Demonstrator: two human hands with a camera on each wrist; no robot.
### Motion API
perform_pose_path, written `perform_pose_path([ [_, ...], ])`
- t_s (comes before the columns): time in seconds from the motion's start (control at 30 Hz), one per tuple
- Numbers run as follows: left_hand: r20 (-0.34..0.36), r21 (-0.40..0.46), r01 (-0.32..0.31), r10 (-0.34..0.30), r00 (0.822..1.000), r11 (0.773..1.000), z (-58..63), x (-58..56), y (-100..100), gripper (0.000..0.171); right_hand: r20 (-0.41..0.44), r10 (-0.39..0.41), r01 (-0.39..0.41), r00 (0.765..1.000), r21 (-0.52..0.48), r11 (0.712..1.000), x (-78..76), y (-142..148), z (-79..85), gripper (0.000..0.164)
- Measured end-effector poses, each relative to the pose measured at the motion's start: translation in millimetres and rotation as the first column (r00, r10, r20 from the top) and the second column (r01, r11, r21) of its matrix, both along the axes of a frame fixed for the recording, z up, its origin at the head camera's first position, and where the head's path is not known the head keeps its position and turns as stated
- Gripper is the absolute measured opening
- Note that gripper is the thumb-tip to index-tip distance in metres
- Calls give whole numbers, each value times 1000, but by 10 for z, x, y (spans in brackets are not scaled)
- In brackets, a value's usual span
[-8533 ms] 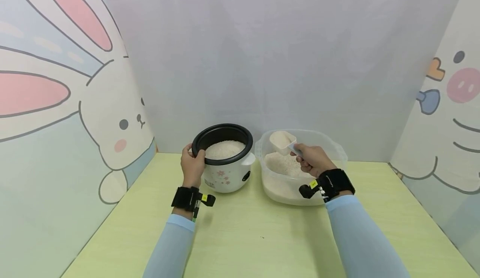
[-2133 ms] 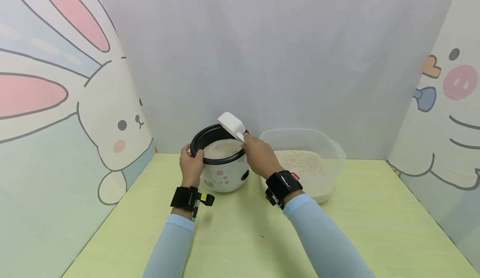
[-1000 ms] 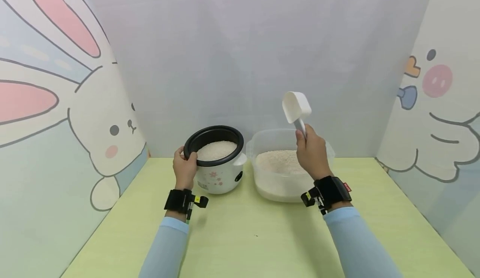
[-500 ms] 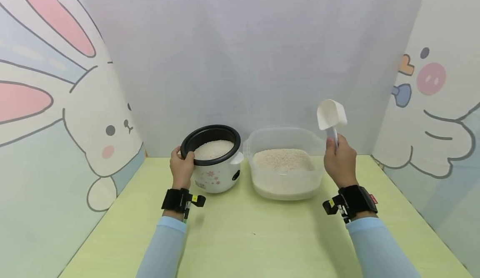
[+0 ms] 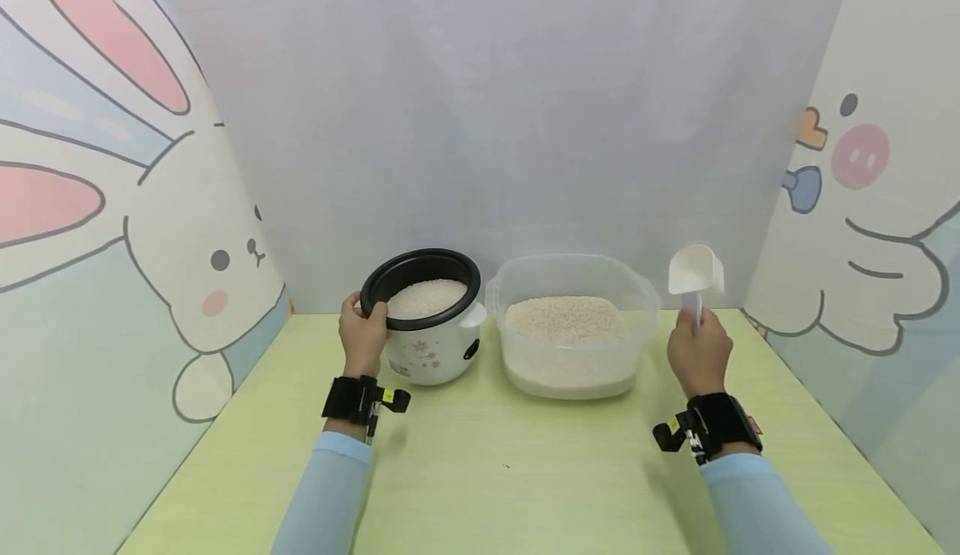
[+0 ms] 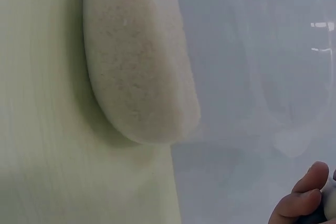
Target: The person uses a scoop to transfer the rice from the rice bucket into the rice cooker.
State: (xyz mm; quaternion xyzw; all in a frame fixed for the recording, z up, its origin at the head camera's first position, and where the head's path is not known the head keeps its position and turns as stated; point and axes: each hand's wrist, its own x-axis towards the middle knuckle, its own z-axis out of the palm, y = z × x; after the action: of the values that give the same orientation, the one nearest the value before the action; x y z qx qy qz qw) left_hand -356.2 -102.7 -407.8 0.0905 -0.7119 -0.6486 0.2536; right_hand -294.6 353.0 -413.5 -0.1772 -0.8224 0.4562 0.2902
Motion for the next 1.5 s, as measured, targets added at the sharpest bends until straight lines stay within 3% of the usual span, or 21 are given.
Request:
perform_pose_path([
  [0.1,-3,-5,-2,2,1000,1000,0,-1,-5,61,71,30,-18,997,-166,986,-4,11,-105,49],
  [0.23,-5,-6,-4,4,1000,1000,-2,5,-4,61,110,82,-36,991,-367,930,-6,5,-236,45],
  [0.3,-7,-1,-4,4,1000,1000,-4,8,-1,61,117,95,-38,989,-421,906,-2,0,-300,42],
  [0.53,4,-4,-1,1,1000,1000,-8,14,15,61,170,147,-40,974,-513,858,20,22,-490,41],
  [0.73,-10,0,6,-6,1000,1000,-4,4,18,62,248,206,-41,947,-540,841,-5,66,-588,37],
  [0.9,-14,-2,5,-5,1000,1000,-10,-9,18,60,315,228,-23,921,-541,841,-45,92,-668,36],
  [1.07,-17,-8,-2,2,1000,1000,-12,-8,13,61,377,231,-20,897,-487,873,-73,111,-713,39],
  [1.2,-12,-6,-6,6,1000,1000,-13,-5,8,61,398,263,-84,879,-414,906,-66,132,-725,41],
  [1.33,-2,1,-9,9,1000,1000,-16,-5,5,61,399,265,-163,878,-271,949,-51,156,-754,40],
  [1.5,-8,1,-11,11,1000,1000,-18,-6,6,61,403,206,-186,892,-89,979,-46,171,-777,38],
])
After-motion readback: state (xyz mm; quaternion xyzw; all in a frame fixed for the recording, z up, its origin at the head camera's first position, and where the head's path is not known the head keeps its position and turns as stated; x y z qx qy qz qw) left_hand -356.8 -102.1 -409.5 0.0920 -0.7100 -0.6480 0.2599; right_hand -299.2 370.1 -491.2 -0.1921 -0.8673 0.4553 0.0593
